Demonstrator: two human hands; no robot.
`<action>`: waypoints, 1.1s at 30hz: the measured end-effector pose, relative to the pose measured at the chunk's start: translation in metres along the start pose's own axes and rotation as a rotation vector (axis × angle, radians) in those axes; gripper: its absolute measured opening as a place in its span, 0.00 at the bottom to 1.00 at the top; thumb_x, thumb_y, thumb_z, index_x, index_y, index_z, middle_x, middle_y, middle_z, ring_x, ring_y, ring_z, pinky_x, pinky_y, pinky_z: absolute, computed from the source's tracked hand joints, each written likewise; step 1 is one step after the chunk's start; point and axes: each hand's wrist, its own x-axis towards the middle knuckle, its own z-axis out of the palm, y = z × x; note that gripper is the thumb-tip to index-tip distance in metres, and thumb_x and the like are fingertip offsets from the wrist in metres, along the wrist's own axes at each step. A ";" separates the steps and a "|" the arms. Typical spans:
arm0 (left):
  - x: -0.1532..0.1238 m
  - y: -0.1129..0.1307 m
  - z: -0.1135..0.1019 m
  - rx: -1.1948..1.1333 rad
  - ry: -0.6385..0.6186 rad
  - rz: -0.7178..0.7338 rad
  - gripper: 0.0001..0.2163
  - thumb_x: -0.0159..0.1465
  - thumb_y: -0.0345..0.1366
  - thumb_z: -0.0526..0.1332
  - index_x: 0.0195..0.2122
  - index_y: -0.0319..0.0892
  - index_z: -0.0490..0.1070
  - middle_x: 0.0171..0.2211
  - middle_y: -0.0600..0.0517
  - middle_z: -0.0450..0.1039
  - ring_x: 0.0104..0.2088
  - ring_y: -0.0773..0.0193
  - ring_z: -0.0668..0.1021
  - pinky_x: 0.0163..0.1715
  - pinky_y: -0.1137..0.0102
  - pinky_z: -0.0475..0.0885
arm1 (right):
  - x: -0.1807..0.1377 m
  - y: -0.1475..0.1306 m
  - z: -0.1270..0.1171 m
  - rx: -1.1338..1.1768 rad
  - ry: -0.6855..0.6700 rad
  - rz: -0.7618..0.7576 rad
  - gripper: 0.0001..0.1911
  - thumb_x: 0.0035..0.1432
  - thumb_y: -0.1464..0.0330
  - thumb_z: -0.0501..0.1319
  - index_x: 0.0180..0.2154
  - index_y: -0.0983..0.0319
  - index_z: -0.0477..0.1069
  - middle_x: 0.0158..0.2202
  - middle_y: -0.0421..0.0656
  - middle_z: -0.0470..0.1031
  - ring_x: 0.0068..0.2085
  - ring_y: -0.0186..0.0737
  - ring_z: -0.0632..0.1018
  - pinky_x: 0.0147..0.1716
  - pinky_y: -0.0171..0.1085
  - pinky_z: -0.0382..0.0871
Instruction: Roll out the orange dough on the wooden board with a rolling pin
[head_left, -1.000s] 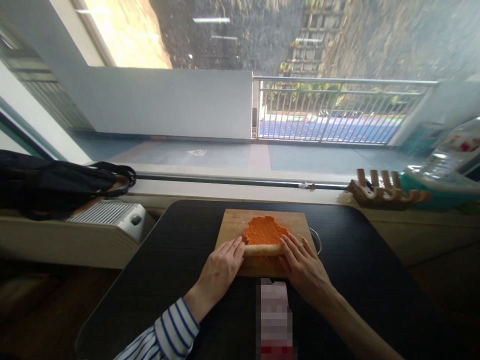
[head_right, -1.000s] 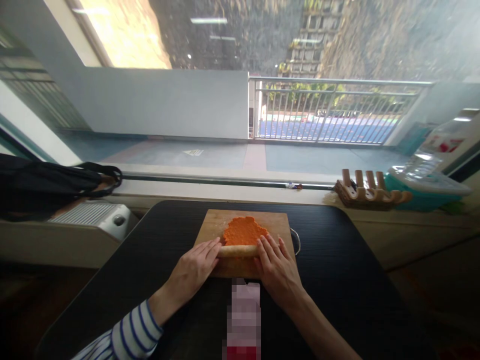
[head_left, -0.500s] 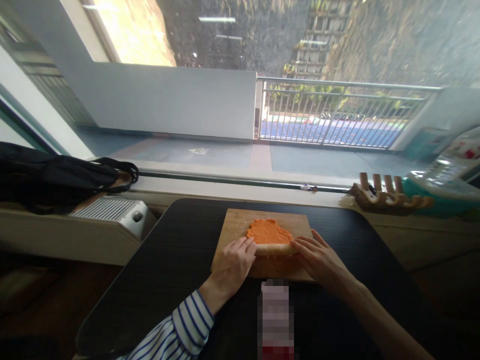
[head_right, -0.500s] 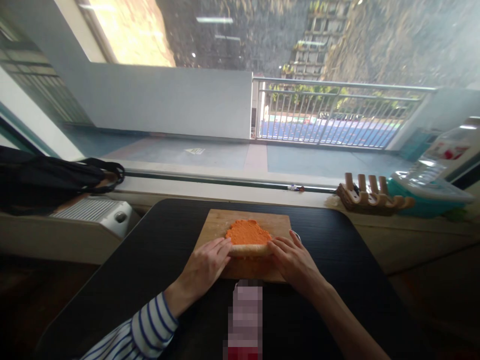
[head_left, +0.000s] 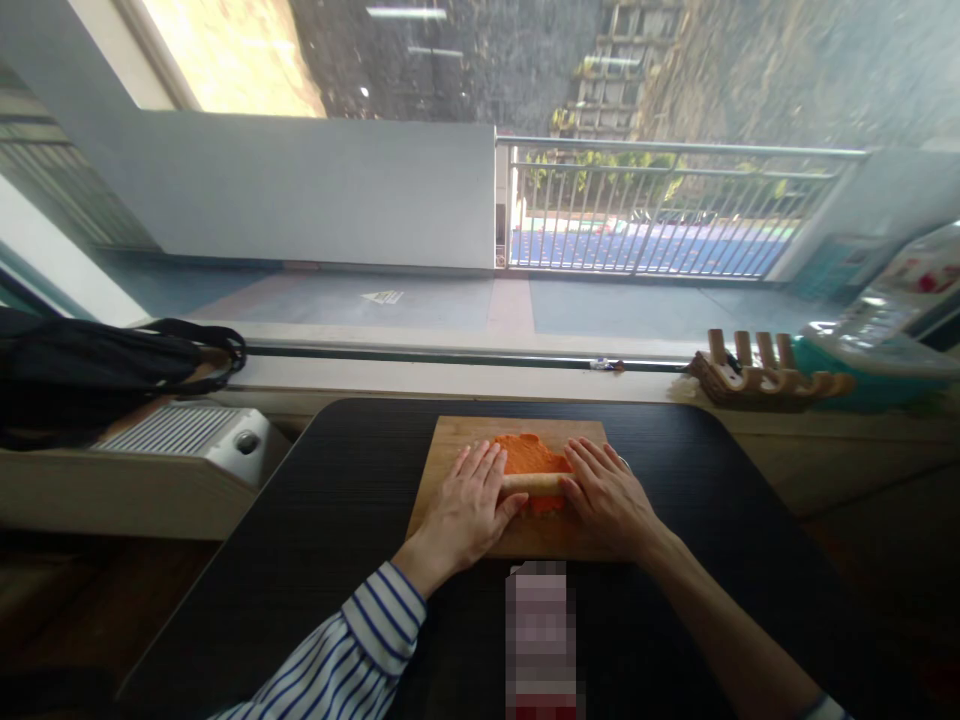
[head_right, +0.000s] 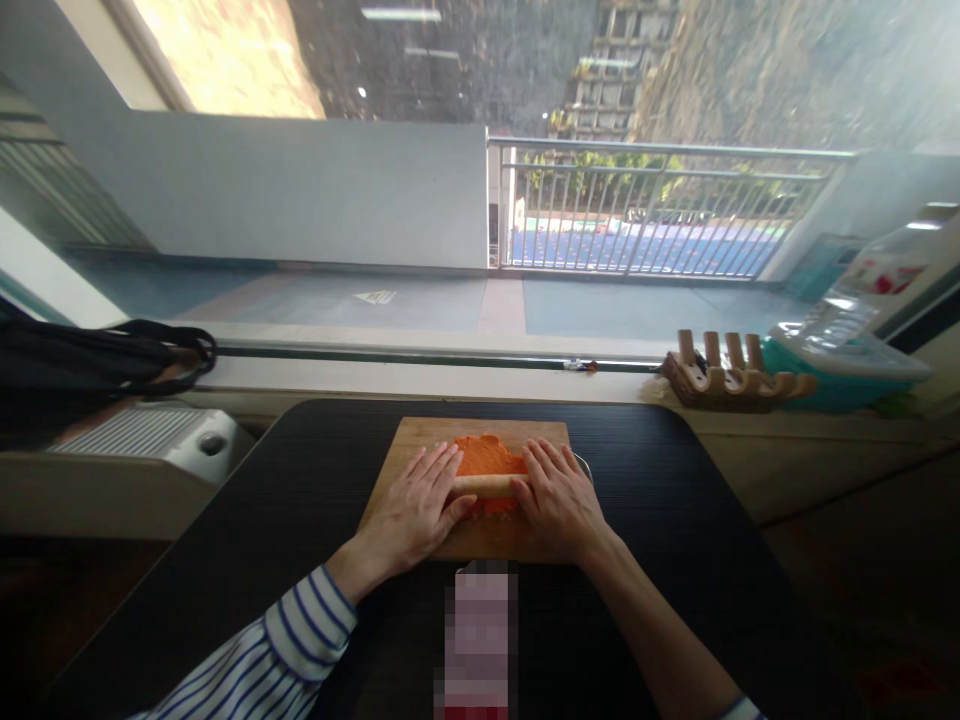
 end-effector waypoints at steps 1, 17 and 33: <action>0.003 -0.001 0.000 0.004 -0.009 -0.008 0.29 0.69 0.51 0.43 0.58 0.31 0.64 0.59 0.37 0.64 0.61 0.49 0.65 0.61 0.53 0.59 | 0.002 0.000 0.000 -0.005 -0.001 0.006 0.26 0.68 0.59 0.44 0.59 0.66 0.63 0.62 0.51 0.62 0.64 0.47 0.60 0.63 0.50 0.50; 0.052 -0.025 0.013 -0.010 -0.120 -0.137 0.31 0.68 0.54 0.38 0.61 0.37 0.62 0.61 0.41 0.63 0.63 0.51 0.63 0.62 0.54 0.55 | 0.048 0.008 -0.002 -0.009 -0.028 0.114 0.23 0.68 0.61 0.42 0.56 0.60 0.65 0.61 0.49 0.64 0.63 0.47 0.61 0.61 0.54 0.48; 0.077 -0.035 0.015 -0.019 -0.196 -0.249 0.32 0.68 0.55 0.37 0.61 0.38 0.62 0.60 0.42 0.65 0.61 0.53 0.65 0.59 0.57 0.58 | 0.079 0.021 0.004 0.124 -0.134 0.221 0.23 0.67 0.63 0.44 0.60 0.60 0.61 0.62 0.48 0.62 0.64 0.46 0.60 0.61 0.56 0.50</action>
